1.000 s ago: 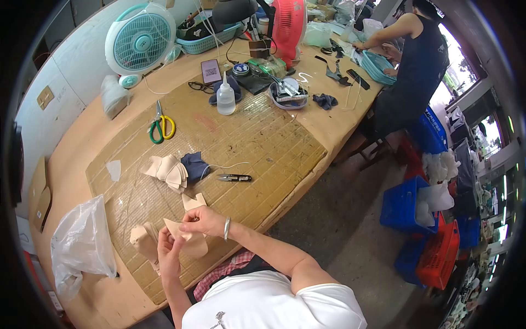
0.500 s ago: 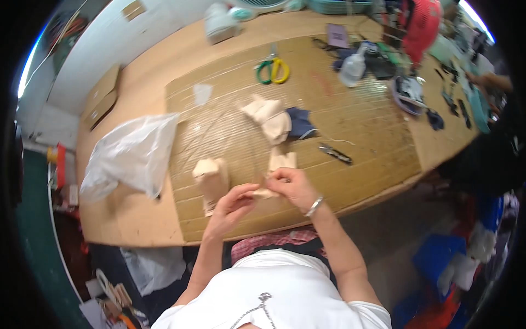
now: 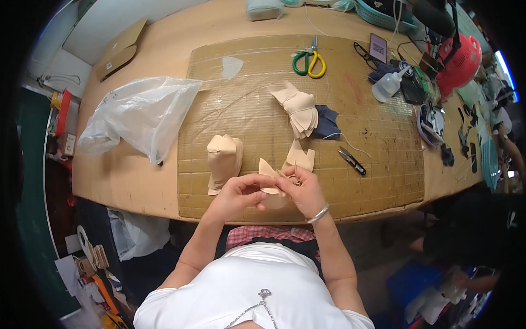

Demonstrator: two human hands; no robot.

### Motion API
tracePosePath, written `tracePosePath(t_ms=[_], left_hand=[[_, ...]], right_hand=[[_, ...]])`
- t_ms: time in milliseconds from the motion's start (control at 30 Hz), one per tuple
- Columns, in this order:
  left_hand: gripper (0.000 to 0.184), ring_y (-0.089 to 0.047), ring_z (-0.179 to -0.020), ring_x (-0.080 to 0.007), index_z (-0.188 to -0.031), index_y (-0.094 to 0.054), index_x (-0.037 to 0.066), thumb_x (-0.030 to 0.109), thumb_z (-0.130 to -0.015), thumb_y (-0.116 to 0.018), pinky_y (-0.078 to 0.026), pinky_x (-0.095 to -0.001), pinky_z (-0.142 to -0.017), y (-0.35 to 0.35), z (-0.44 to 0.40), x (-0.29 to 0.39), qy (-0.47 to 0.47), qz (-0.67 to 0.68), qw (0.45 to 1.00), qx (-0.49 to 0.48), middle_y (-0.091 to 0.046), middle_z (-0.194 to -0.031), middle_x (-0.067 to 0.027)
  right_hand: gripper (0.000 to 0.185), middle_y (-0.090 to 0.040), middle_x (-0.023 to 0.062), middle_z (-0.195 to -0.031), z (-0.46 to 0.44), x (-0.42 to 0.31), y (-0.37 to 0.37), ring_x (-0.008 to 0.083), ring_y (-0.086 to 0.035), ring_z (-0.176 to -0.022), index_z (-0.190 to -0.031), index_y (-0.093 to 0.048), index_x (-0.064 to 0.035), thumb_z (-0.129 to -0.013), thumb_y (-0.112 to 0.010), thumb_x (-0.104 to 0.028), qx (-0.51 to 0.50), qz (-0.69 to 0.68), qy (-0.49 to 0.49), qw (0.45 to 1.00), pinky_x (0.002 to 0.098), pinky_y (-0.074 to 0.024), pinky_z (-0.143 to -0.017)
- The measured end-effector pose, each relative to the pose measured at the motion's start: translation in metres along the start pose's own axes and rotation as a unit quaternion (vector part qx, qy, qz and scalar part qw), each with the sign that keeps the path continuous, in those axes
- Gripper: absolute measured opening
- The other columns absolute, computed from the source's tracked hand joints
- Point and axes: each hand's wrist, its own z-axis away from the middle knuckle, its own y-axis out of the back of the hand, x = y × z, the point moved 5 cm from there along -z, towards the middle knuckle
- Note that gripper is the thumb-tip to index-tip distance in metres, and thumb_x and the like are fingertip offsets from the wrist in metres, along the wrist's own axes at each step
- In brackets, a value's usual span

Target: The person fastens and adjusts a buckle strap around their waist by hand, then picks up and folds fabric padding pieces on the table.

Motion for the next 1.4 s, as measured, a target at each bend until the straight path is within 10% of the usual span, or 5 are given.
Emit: tracePosePath(t_ms=[233,333,533,700,1400], left_hand=[[0.034,-0.058,-0.089,-0.0070,-0.117,-0.057,0.000,0.002,-0.084,-0.062,-0.048,-0.0226,-0.080,-0.003,-0.005,-0.016,-0.059,0.116,0.991,-0.018,-0.062,-0.104,-0.0035],[0.033,-0.058,-0.090,-0.0070,-0.114,-0.059,0.000,0.003,-0.082,-0.065,-0.047,-0.0220,-0.081,-0.002,-0.003,-0.016,-0.078,0.087,0.993,-0.004,-0.063,-0.104,-0.0030],[0.028,-0.059,-0.087,-0.0072,-0.107,-0.063,0.000,0.004,-0.080,-0.068,-0.048,-0.0211,-0.079,0.003,-0.001,-0.017,-0.041,0.095,0.994,0.024,-0.065,-0.098,-0.0036],[0.024,-0.060,-0.085,-0.0080,-0.105,-0.065,-0.001,0.004,-0.081,-0.067,-0.049,-0.0212,-0.077,0.008,-0.004,-0.017,-0.051,0.105,0.990,0.083,-0.065,-0.097,-0.0046],[0.023,-0.059,-0.081,-0.0057,-0.104,-0.064,-0.002,-0.001,-0.081,-0.065,-0.049,-0.0181,-0.071,0.004,-0.006,-0.020,-0.086,0.066,0.983,0.146,-0.065,-0.093,-0.0029]], right_hand=[[0.007,-0.061,-0.0008,-0.073,-0.002,0.004,0.001,0.0020,-0.051,-0.062,-0.087,-0.059,-0.0020,-0.087,-0.061,-0.009,0.062,-0.029,0.031,0.997,0.0163,-0.0394,-0.054],[0.008,-0.049,-0.0070,-0.059,-0.005,0.010,-0.003,-0.0018,-0.032,-0.040,-0.084,-0.058,-0.0063,-0.087,-0.062,-0.012,0.075,-0.076,0.024,0.994,0.0144,-0.0213,-0.035],[0.010,-0.058,0.0005,-0.068,-0.002,-0.005,0.004,0.0051,-0.049,-0.054,-0.089,-0.059,-0.0022,-0.086,-0.062,-0.012,0.105,0.136,0.100,0.980,0.0198,-0.0377,-0.049],[0.008,-0.059,0.0088,-0.068,0.036,-0.056,-0.008,0.0220,-0.054,-0.056,-0.083,-0.063,-0.0059,-0.077,-0.066,-0.010,0.150,0.466,0.377,0.786,0.0302,-0.0431,-0.052],[0.010,-0.059,0.0034,-0.067,0.043,-0.054,-0.024,0.0208,-0.055,-0.059,-0.074,-0.063,-0.0080,-0.070,-0.072,-0.010,0.146,0.555,0.391,0.720,0.0318,-0.0429,-0.051]])
